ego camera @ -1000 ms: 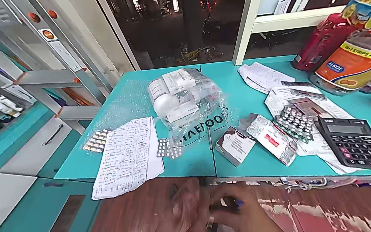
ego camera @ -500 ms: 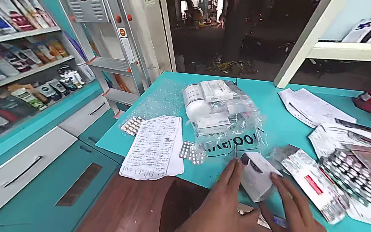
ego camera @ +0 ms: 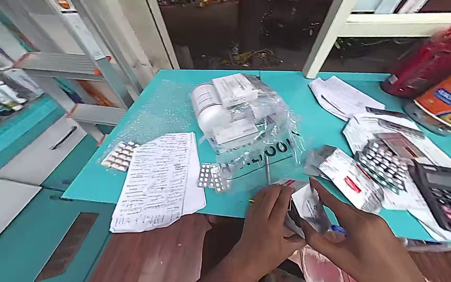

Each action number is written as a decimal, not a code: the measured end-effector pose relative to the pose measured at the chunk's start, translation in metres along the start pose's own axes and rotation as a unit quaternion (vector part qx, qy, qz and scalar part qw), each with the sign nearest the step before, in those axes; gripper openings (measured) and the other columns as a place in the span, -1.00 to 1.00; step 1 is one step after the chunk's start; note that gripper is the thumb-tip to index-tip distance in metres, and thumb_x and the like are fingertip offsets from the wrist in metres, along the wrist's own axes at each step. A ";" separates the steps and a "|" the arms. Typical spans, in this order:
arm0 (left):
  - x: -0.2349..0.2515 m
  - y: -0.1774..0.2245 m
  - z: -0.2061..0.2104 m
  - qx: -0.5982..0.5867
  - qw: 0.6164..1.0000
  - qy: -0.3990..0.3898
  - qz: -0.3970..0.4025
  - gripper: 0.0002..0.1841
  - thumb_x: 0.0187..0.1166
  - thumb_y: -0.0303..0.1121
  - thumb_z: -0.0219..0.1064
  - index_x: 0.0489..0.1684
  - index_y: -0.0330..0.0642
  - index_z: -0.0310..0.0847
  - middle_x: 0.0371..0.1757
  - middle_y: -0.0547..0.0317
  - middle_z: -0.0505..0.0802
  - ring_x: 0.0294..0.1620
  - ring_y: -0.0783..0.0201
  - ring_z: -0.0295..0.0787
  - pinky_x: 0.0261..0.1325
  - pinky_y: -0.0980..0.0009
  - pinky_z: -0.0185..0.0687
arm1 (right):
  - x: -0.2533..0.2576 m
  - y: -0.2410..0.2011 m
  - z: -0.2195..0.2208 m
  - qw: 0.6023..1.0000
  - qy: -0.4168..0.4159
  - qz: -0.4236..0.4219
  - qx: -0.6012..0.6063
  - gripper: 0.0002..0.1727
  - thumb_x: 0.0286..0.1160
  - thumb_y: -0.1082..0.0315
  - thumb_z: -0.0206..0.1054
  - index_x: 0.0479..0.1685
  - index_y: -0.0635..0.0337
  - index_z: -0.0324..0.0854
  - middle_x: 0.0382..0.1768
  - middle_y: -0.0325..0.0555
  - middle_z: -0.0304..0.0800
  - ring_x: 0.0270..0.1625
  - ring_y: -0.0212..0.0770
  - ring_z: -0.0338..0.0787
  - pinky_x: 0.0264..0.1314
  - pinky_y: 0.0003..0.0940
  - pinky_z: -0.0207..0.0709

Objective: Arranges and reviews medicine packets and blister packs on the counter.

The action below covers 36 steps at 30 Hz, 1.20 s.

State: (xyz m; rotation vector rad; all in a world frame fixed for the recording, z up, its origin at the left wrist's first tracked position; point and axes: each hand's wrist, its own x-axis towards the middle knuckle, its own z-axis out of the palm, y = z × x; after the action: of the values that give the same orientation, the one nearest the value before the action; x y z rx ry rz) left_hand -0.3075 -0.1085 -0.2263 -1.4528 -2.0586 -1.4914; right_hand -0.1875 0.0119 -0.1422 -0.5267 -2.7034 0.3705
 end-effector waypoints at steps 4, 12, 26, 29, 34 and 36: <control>0.002 0.004 0.007 0.018 0.999 -0.006 0.037 -0.16 0.02 0.06 0.66 0.35 -0.28 0.62 0.23 -0.09 0.80 0.34 0.11 0.72 0.41 0.37 0.59 | 0.003 0.012 -0.001 0.990 0.044 -0.098 -0.096 -0.20 0.32 -0.12 0.22 0.39 0.40 0.66 -0.74 -0.19 0.62 -0.84 -0.23 0.43 -0.82 -0.30 0.20; 0.001 0.003 0.008 -0.039 0.998 -0.039 0.011 -0.09 0.05 0.18 0.65 0.35 -0.35 0.61 0.24 -0.14 0.82 0.25 0.17 0.79 0.23 0.38 0.72 | 0.002 0.033 -0.001 0.992 -0.033 -0.120 -0.006 -0.36 0.56 0.02 0.06 0.54 0.19 0.53 -0.80 -0.33 0.37 -0.86 -0.31 0.31 -0.83 -0.36 0.21; -0.012 -0.025 0.018 -0.228 0.972 -0.063 -0.010 0.00 -0.08 -0.01 0.79 0.44 -0.26 0.36 0.32 -0.10 0.71 0.37 0.31 0.65 0.42 0.50 0.57 | 0.017 0.060 -0.036 0.933 -0.095 -0.043 0.345 -0.66 0.75 0.28 0.00 0.37 -0.07 0.53 -0.32 -0.58 0.87 -0.55 -0.83 0.48 -0.51 -0.86 0.30; -0.017 -0.024 0.025 -0.264 0.963 -0.049 -0.001 0.01 -0.01 -0.03 0.80 0.48 0.08 0.16 0.44 0.10 0.62 0.46 0.37 0.60 0.47 0.50 0.54 | 0.016 0.063 -0.018 0.962 -0.055 -0.075 0.256 -0.62 0.76 0.29 0.06 0.44 0.03 0.59 -0.10 -0.32 0.86 -0.24 -0.61 0.70 -0.19 -0.73 0.55; -0.010 -0.017 0.018 -0.231 0.969 -0.091 -0.016 -0.43 0.11 0.08 0.70 -0.28 -0.18 0.55 0.37 -0.18 0.64 0.40 0.34 0.64 0.30 0.56 0.61 | 0.002 0.033 -0.021 0.994 0.008 -0.070 0.084 -0.06 0.29 -0.54 0.29 0.58 -0.08 0.52 0.30 -0.08 0.77 -0.22 -0.33 0.78 -0.43 -0.38 0.59; -0.011 -0.019 0.018 -0.198 0.974 -0.107 0.017 -0.44 0.27 0.18 0.58 -0.10 -0.07 0.53 0.41 -0.12 0.60 0.44 0.35 0.59 0.36 0.56 0.56 | -0.004 0.018 -0.010 0.996 0.014 -0.072 0.053 -0.10 0.19 -0.40 0.39 0.57 -0.09 0.53 0.35 -0.01 0.75 -0.43 -0.24 0.78 -0.68 -0.28 0.49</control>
State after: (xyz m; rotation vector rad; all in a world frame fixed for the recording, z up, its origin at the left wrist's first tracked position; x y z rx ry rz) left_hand -0.3115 -0.1002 -0.2530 -1.8546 -1.9080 -1.8859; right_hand -0.1742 0.0282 -0.1403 -0.3023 -2.6575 0.4614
